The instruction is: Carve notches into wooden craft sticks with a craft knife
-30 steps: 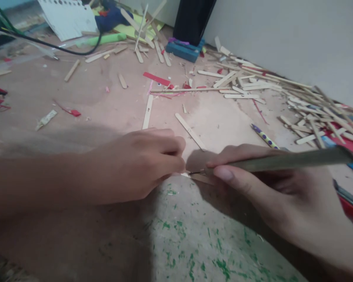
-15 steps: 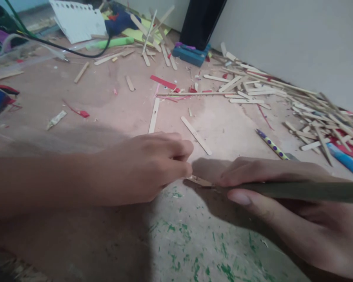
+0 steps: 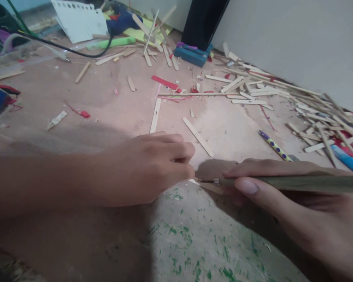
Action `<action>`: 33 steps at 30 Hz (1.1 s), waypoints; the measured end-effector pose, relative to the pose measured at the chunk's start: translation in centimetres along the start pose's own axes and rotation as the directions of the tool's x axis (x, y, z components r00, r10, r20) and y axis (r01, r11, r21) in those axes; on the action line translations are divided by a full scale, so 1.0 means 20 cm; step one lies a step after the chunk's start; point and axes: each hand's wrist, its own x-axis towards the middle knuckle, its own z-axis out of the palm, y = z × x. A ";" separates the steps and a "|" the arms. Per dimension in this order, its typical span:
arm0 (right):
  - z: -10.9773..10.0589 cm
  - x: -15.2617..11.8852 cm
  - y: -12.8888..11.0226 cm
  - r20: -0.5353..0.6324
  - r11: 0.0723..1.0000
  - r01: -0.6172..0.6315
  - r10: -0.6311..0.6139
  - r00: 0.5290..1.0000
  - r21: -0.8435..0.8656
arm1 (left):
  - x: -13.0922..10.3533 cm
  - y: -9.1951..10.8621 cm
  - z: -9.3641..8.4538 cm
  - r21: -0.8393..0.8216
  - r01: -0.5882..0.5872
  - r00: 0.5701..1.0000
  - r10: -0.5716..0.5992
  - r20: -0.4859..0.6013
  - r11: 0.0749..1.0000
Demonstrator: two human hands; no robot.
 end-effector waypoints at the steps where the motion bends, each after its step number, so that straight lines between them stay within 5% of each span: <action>1: 0.01 -0.01 0.00 -0.046 0.999 -0.038 0.038 0.998 0.005 | 0.00 0.00 0.00 0.002 -0.001 1.000 0.001 0.001 1.000; 4: 0.02 -0.02 0.00 -0.124 0.995 -0.090 0.085 0.989 -0.036 | 0.00 0.00 -0.01 0.006 -0.018 1.000 0.018 0.004 1.000; 9: 0.02 -0.02 0.00 -0.029 0.988 0.077 -0.082 0.996 -0.134 | -0.01 0.00 -0.01 0.015 -0.038 0.999 0.038 0.017 0.999; 21: 0.03 -0.03 0.00 -0.049 0.967 0.125 -0.139 0.989 -0.222 | 0.00 0.00 0.01 0.099 -0.001 0.999 0.005 -0.042 0.995; 28: 0.09 -0.02 -0.03 -0.233 0.995 -0.097 0.096 0.968 0.008 | 0.01 0.00 0.00 0.029 0.029 1.000 -0.029 -0.004 0.999; 33: 0.04 0.06 0.02 0.100 0.913 -0.325 0.309 0.946 0.247 | 0.02 0.01 0.00 -0.002 0.059 0.998 -0.059 -0.012 0.998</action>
